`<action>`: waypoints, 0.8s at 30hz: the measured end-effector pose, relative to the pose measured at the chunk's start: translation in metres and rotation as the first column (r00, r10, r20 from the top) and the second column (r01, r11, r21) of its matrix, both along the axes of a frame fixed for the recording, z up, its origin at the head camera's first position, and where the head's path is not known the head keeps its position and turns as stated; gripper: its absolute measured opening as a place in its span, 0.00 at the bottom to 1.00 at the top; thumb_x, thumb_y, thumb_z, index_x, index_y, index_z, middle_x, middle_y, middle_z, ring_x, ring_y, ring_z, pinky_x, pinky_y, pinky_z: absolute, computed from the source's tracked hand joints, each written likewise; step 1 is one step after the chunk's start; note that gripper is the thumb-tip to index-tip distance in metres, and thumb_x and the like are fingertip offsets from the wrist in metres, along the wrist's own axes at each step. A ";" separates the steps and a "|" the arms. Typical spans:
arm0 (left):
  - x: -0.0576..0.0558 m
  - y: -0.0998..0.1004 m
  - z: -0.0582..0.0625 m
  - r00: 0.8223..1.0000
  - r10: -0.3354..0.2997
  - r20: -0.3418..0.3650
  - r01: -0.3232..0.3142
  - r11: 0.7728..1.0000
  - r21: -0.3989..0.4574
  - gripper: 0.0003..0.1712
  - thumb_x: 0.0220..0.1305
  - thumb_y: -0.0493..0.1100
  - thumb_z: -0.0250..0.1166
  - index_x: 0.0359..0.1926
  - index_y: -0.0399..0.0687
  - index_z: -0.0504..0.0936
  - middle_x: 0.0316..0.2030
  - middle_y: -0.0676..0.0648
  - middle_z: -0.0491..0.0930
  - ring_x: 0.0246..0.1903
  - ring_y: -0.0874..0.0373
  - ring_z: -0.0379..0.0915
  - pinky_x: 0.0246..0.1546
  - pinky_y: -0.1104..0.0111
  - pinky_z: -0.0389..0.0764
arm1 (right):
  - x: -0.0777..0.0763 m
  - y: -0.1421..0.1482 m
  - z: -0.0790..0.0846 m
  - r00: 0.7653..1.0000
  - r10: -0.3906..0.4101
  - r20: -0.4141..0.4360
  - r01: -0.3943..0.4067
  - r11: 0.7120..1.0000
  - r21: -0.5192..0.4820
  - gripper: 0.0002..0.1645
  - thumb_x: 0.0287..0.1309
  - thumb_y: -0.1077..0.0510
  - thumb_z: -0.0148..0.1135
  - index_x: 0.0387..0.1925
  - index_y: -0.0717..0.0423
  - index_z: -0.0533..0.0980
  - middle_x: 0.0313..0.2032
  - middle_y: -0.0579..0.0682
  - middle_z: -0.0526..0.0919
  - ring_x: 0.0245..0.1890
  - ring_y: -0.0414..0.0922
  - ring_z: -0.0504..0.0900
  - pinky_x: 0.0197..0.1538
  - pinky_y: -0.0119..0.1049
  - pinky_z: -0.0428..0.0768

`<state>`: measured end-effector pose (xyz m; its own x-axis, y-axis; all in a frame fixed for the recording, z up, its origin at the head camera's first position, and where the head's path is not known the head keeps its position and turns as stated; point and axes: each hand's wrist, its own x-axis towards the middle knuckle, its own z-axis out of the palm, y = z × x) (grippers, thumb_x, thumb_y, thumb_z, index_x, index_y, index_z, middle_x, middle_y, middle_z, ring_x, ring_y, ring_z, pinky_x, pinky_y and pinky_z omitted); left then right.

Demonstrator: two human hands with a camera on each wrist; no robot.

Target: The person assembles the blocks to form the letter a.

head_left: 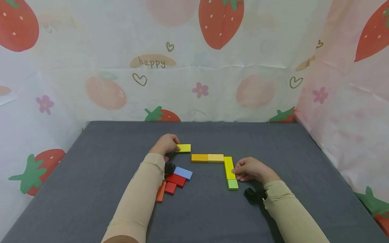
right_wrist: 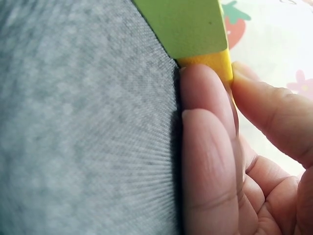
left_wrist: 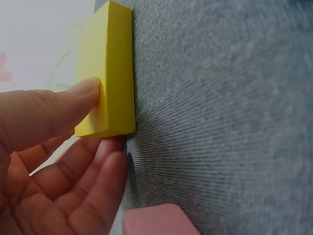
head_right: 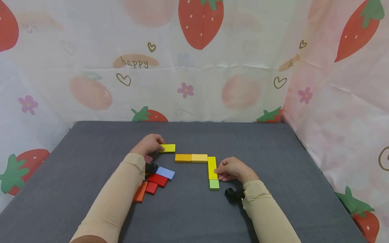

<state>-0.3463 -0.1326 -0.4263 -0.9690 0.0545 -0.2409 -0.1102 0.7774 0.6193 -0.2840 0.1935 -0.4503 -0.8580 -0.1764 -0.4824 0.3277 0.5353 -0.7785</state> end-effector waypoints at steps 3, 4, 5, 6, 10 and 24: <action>0.001 0.000 -0.001 1.000 -0.024 -0.015 0.024 1.000 -0.011 0.09 0.54 0.39 0.66 0.38 0.46 0.79 0.41 0.45 0.76 0.37 0.51 0.70 0.40 0.61 0.74 | 0.000 0.000 -0.001 1.000 0.004 -0.006 -0.004 1.000 -0.007 0.11 0.50 0.55 0.65 0.28 0.60 0.77 0.24 0.53 0.81 0.21 0.43 0.79 0.29 0.35 0.79; 0.002 0.000 -0.001 0.999 -0.034 -0.017 0.034 0.999 -0.009 0.10 0.54 0.38 0.66 0.39 0.45 0.79 0.42 0.44 0.75 0.38 0.51 0.70 0.41 0.61 0.74 | 0.001 0.000 -0.001 1.000 0.005 -0.008 -0.005 1.000 -0.009 0.11 0.50 0.54 0.65 0.28 0.60 0.77 0.24 0.53 0.81 0.21 0.43 0.79 0.29 0.35 0.79; 0.002 0.001 -0.001 0.999 -0.044 -0.016 0.044 0.999 -0.012 0.12 0.55 0.37 0.65 0.42 0.46 0.79 0.43 0.44 0.75 0.39 0.51 0.70 0.42 0.60 0.74 | 0.001 0.000 -0.002 1.000 0.006 -0.008 -0.006 1.000 -0.011 0.11 0.50 0.54 0.65 0.28 0.60 0.77 0.24 0.53 0.81 0.21 0.43 0.79 0.30 0.35 0.79; 0.002 0.001 -0.002 0.998 -0.059 -0.016 0.058 0.998 -0.018 0.13 0.55 0.37 0.64 0.44 0.46 0.79 0.45 0.44 0.75 0.40 0.50 0.70 0.43 0.60 0.74 | 0.001 0.000 -0.002 1.000 0.007 -0.009 -0.007 1.000 -0.013 0.11 0.50 0.54 0.66 0.28 0.60 0.77 0.24 0.53 0.81 0.21 0.43 0.79 0.30 0.35 0.79; 0.004 0.005 -0.004 0.994 -0.108 -0.020 0.107 0.992 -0.067 0.18 0.57 0.36 0.61 0.50 0.47 0.79 0.50 0.44 0.75 0.43 0.51 0.70 0.46 0.59 0.73 | 0.001 0.000 -0.003 1.000 0.003 -0.010 -0.003 1.000 -0.011 0.12 0.50 0.54 0.66 0.28 0.60 0.77 0.24 0.53 0.81 0.21 0.43 0.79 0.30 0.35 0.79; 0.017 0.013 0.007 0.996 -0.030 -0.079 0.029 0.999 -0.021 0.06 0.57 0.43 0.64 0.32 0.45 0.79 0.35 0.47 0.77 0.34 0.54 0.71 0.38 0.63 0.74 | 0.001 -0.002 -0.001 1.000 -0.001 -0.008 0.001 1.000 -0.008 0.11 0.51 0.54 0.65 0.28 0.60 0.78 0.24 0.53 0.81 0.20 0.42 0.79 0.29 0.34 0.79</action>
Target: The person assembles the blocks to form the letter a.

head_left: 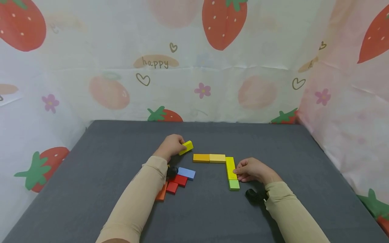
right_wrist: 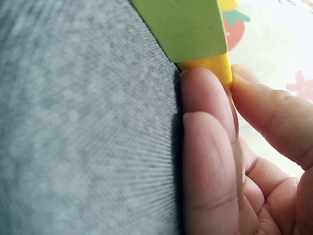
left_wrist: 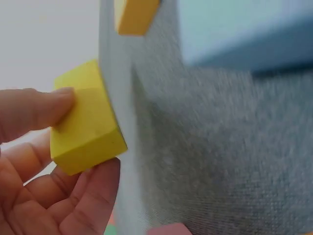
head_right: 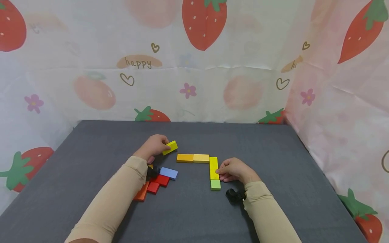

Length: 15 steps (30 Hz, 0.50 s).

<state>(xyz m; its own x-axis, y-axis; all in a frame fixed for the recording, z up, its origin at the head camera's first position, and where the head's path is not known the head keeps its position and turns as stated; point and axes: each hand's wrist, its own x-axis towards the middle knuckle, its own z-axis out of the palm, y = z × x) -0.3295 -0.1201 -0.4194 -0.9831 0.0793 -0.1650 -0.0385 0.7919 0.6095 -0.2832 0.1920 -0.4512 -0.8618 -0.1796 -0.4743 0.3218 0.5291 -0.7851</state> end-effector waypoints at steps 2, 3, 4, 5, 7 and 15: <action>0.004 0.001 0.003 1.000 0.026 0.006 -0.026 0.998 0.060 0.06 0.56 0.43 0.64 0.33 0.45 0.78 0.37 0.47 0.77 0.35 0.53 0.72 0.39 0.63 0.75 | 0.000 0.000 0.000 1.000 -0.001 -0.001 0.001 1.000 0.000 0.11 0.51 0.55 0.65 0.28 0.60 0.78 0.24 0.53 0.81 0.21 0.42 0.79 0.29 0.35 0.79; 0.006 0.002 0.004 0.999 0.031 0.010 -0.032 0.996 0.089 0.06 0.56 0.43 0.64 0.33 0.46 0.78 0.38 0.47 0.77 0.35 0.53 0.71 0.39 0.62 0.75 | 0.000 0.000 0.001 1.000 -0.002 -0.001 0.002 1.000 0.002 0.11 0.51 0.55 0.65 0.28 0.60 0.78 0.24 0.53 0.81 0.21 0.42 0.79 0.29 0.34 0.79; 0.009 0.003 0.006 1.000 0.026 0.009 -0.027 0.994 0.107 0.07 0.56 0.43 0.64 0.33 0.46 0.78 0.38 0.47 0.76 0.35 0.53 0.71 0.39 0.62 0.75 | 0.000 0.000 0.001 1.000 -0.003 -0.001 0.003 1.000 0.004 0.11 0.51 0.55 0.65 0.28 0.60 0.78 0.24 0.53 0.81 0.21 0.42 0.79 0.29 0.34 0.79; 0.011 0.004 0.006 1.000 0.018 0.005 -0.018 0.993 0.114 0.06 0.55 0.43 0.64 0.33 0.46 0.77 0.38 0.47 0.76 0.35 0.53 0.71 0.39 0.63 0.75 | 0.001 -0.001 0.001 1.000 -0.004 -0.001 0.004 1.000 0.005 0.11 0.51 0.55 0.65 0.28 0.60 0.78 0.24 0.53 0.81 0.21 0.42 0.79 0.29 0.34 0.79; 0.015 0.006 0.006 1.000 -0.021 -0.009 0.022 0.994 0.105 0.06 0.54 0.42 0.64 0.32 0.46 0.77 0.36 0.47 0.76 0.34 0.53 0.71 0.38 0.64 0.75 | 0.001 -0.001 0.001 1.000 -0.004 -0.001 0.004 1.000 0.007 0.11 0.51 0.55 0.65 0.29 0.60 0.78 0.24 0.53 0.81 0.21 0.42 0.79 0.29 0.34 0.79; 0.040 0.027 0.012 0.988 -0.155 -0.018 0.156 0.982 0.103 0.05 0.51 0.41 0.65 0.28 0.47 0.76 0.28 0.48 0.74 0.31 0.55 0.70 0.32 0.68 0.74 | 0.000 0.000 0.000 1.000 0.003 -0.003 -0.003 1.000 0.008 0.11 0.50 0.54 0.66 0.29 0.60 0.78 0.23 0.53 0.80 0.20 0.42 0.79 0.29 0.34 0.79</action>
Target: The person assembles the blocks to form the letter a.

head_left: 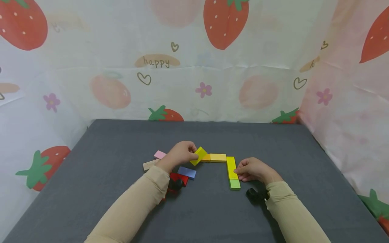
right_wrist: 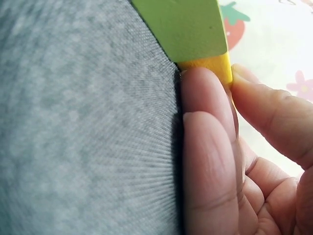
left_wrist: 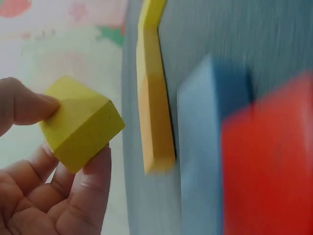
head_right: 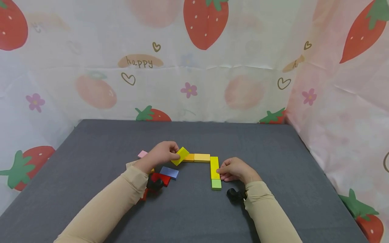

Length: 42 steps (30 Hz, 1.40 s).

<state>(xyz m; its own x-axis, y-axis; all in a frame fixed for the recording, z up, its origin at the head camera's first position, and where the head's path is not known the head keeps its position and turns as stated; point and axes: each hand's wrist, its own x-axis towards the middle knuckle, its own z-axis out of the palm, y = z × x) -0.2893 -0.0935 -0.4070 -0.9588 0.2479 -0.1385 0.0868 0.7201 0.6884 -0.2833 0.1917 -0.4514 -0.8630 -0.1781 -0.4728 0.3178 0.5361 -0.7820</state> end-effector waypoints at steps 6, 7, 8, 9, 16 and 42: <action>0.025 0.021 0.001 0.996 -0.070 0.052 0.060 0.984 0.166 0.07 0.51 0.38 0.65 0.31 0.45 0.75 0.28 0.47 0.74 0.32 0.55 0.71 0.32 0.69 0.76 | 0.000 0.000 -0.001 1.000 0.003 -0.001 -0.003 1.000 -0.005 0.11 0.50 0.54 0.66 0.28 0.60 0.78 0.23 0.52 0.80 0.20 0.42 0.79 0.29 0.34 0.79; 0.029 0.025 -0.001 0.994 -0.091 0.056 0.080 0.980 0.185 0.07 0.51 0.38 0.66 0.31 0.45 0.75 0.28 0.47 0.73 0.31 0.55 0.71 0.31 0.69 0.75 | 0.000 0.001 -0.001 1.000 0.003 0.001 -0.003 1.000 -0.004 0.11 0.50 0.54 0.66 0.28 0.60 0.78 0.23 0.52 0.80 0.20 0.42 0.79 0.29 0.34 0.79; 0.032 0.029 -0.003 0.992 -0.109 0.068 0.093 0.974 0.207 0.08 0.52 0.38 0.66 0.32 0.46 0.75 0.28 0.48 0.73 0.30 0.55 0.70 0.31 0.69 0.75 | 0.000 0.001 -0.001 1.000 0.001 0.002 -0.001 1.000 -0.002 0.11 0.50 0.54 0.66 0.28 0.60 0.78 0.23 0.52 0.80 0.20 0.42 0.79 0.29 0.34 0.79; 0.036 0.033 -0.005 0.989 -0.129 0.079 0.108 0.968 0.228 0.08 0.52 0.39 0.66 0.33 0.46 0.75 0.27 0.48 0.73 0.29 0.56 0.70 0.30 0.69 0.75 | 0.000 0.001 -0.001 1.000 -0.002 0.004 0.002 1.000 -0.001 0.11 0.50 0.54 0.66 0.28 0.60 0.78 0.23 0.52 0.81 0.20 0.42 0.79 0.29 0.34 0.79; 0.061 0.062 -0.018 0.965 -0.174 0.194 0.091 0.923 0.375 0.09 0.52 0.41 0.68 0.33 0.46 0.77 0.28 0.49 0.77 0.28 0.57 0.72 0.31 0.70 0.77 | -0.002 0.003 -0.001 1.000 -0.003 0.012 0.003 1.000 -0.014 0.13 0.50 0.53 0.66 0.29 0.60 0.78 0.23 0.52 0.81 0.20 0.42 0.79 0.30 0.34 0.79; 0.088 0.091 -0.034 0.880 -0.186 0.437 0.042 0.947 0.317 0.10 0.48 0.42 0.71 0.28 0.45 0.77 0.24 0.47 0.80 0.21 0.57 0.79 0.23 0.71 0.78 | 0.001 0.000 0.003 1.000 0.015 0.003 -0.015 1.000 -0.026 0.12 0.51 0.53 0.65 0.29 0.60 0.77 0.23 0.51 0.80 0.21 0.42 0.79 0.30 0.34 0.79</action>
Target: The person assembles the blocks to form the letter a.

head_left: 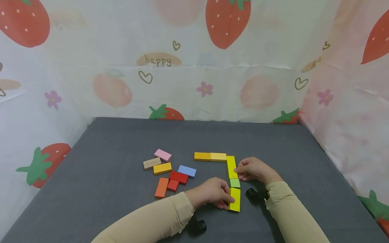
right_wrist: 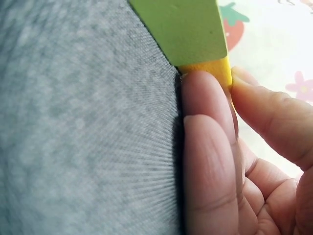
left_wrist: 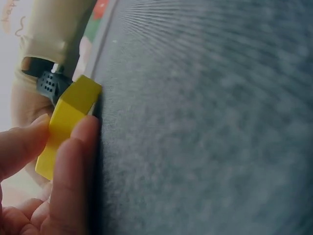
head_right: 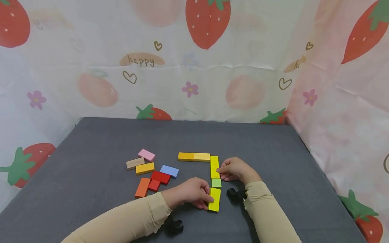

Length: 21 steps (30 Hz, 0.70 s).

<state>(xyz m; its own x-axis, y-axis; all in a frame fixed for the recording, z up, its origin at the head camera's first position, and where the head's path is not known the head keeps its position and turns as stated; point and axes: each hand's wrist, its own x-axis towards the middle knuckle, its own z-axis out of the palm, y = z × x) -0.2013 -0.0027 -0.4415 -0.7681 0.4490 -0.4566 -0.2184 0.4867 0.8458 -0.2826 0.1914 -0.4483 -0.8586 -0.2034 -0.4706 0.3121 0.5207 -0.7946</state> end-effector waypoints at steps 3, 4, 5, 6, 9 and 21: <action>0.000 0.000 -0.001 1.000 -0.005 0.027 0.004 1.000 0.022 0.10 0.50 0.43 0.70 0.28 0.44 0.77 0.23 0.45 0.81 0.20 0.57 0.79 0.21 0.73 0.77 | 0.000 0.000 0.000 1.000 0.007 -0.001 -0.007 1.000 -0.005 0.12 0.51 0.53 0.65 0.29 0.60 0.77 0.23 0.51 0.80 0.21 0.42 0.79 0.30 0.34 0.79; 0.000 0.001 -0.001 0.999 -0.005 0.035 0.004 1.000 0.031 0.10 0.50 0.43 0.70 0.28 0.44 0.77 0.24 0.45 0.81 0.20 0.57 0.79 0.21 0.73 0.77 | 0.000 0.001 0.000 1.000 0.008 -0.002 -0.008 1.000 -0.006 0.12 0.51 0.53 0.65 0.29 0.60 0.77 0.23 0.51 0.80 0.21 0.42 0.79 0.30 0.34 0.79; 0.000 0.001 -0.002 0.999 -0.004 0.038 0.003 0.999 0.035 0.10 0.50 0.43 0.69 0.28 0.44 0.77 0.23 0.45 0.81 0.20 0.58 0.79 0.21 0.74 0.76 | 0.000 0.001 0.000 1.000 0.009 -0.002 -0.009 1.000 -0.009 0.12 0.51 0.53 0.65 0.28 0.60 0.77 0.23 0.51 0.80 0.21 0.42 0.79 0.30 0.35 0.79; 0.000 0.001 -0.003 0.999 -0.003 0.039 0.001 0.999 0.037 0.10 0.50 0.43 0.69 0.28 0.44 0.77 0.23 0.45 0.81 0.20 0.58 0.79 0.20 0.74 0.76 | 0.000 0.001 0.000 1.000 0.010 0.000 -0.010 1.000 -0.010 0.12 0.51 0.53 0.65 0.28 0.60 0.77 0.23 0.51 0.80 0.21 0.42 0.79 0.31 0.35 0.79; -0.002 0.002 -0.005 0.999 0.007 0.031 -0.008 0.999 0.034 0.10 0.51 0.44 0.69 0.28 0.44 0.77 0.23 0.44 0.81 0.19 0.58 0.79 0.19 0.75 0.75 | 0.000 0.000 0.000 1.000 0.008 0.002 -0.008 1.000 -0.014 0.13 0.51 0.53 0.65 0.29 0.60 0.77 0.23 0.51 0.80 0.21 0.42 0.79 0.31 0.35 0.79; -0.002 0.007 -0.002 0.999 0.019 0.030 -0.020 1.000 0.024 0.07 0.54 0.39 0.66 0.26 0.41 0.76 0.20 0.43 0.80 0.16 0.58 0.78 0.17 0.76 0.74 | -0.002 0.002 -0.004 1.000 -0.001 -0.003 0.001 1.000 -0.007 0.13 0.50 0.53 0.66 0.28 0.60 0.77 0.23 0.51 0.81 0.21 0.41 0.79 0.31 0.35 0.79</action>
